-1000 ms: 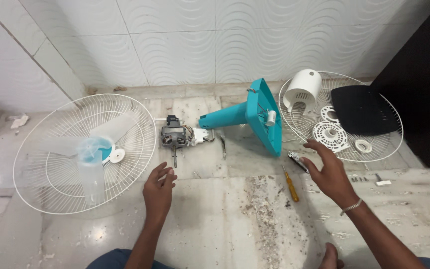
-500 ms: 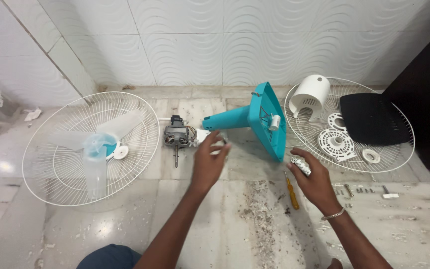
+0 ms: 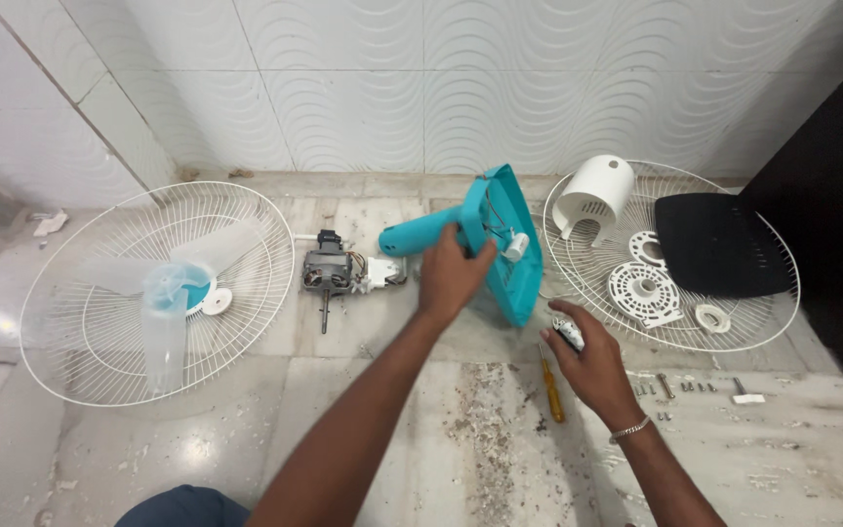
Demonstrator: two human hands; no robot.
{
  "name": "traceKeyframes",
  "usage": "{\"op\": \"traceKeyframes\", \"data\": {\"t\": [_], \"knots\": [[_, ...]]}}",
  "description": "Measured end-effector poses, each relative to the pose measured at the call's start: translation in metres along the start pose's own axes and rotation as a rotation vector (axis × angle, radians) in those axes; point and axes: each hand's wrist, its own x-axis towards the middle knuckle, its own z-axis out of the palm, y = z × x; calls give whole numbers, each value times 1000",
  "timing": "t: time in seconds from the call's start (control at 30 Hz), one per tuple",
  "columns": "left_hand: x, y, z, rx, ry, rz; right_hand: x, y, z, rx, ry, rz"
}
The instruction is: The person assembles a teal pedestal fan by attaching the motor to the neck housing, inserting screws, and tightening them with a screwdriver. The fan blades and cage are visible nearby but not attached during this segment.
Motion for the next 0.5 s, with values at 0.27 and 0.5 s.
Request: {"op": "traceKeyframes", "data": {"t": [0.27, 0.5], "knots": [[48, 2, -12, 142, -5, 14, 7, -7, 8, 44, -122, 48], [49, -16, 25, -355, -122, -202, -3, -2, 30, -31, -274, -3]]}}
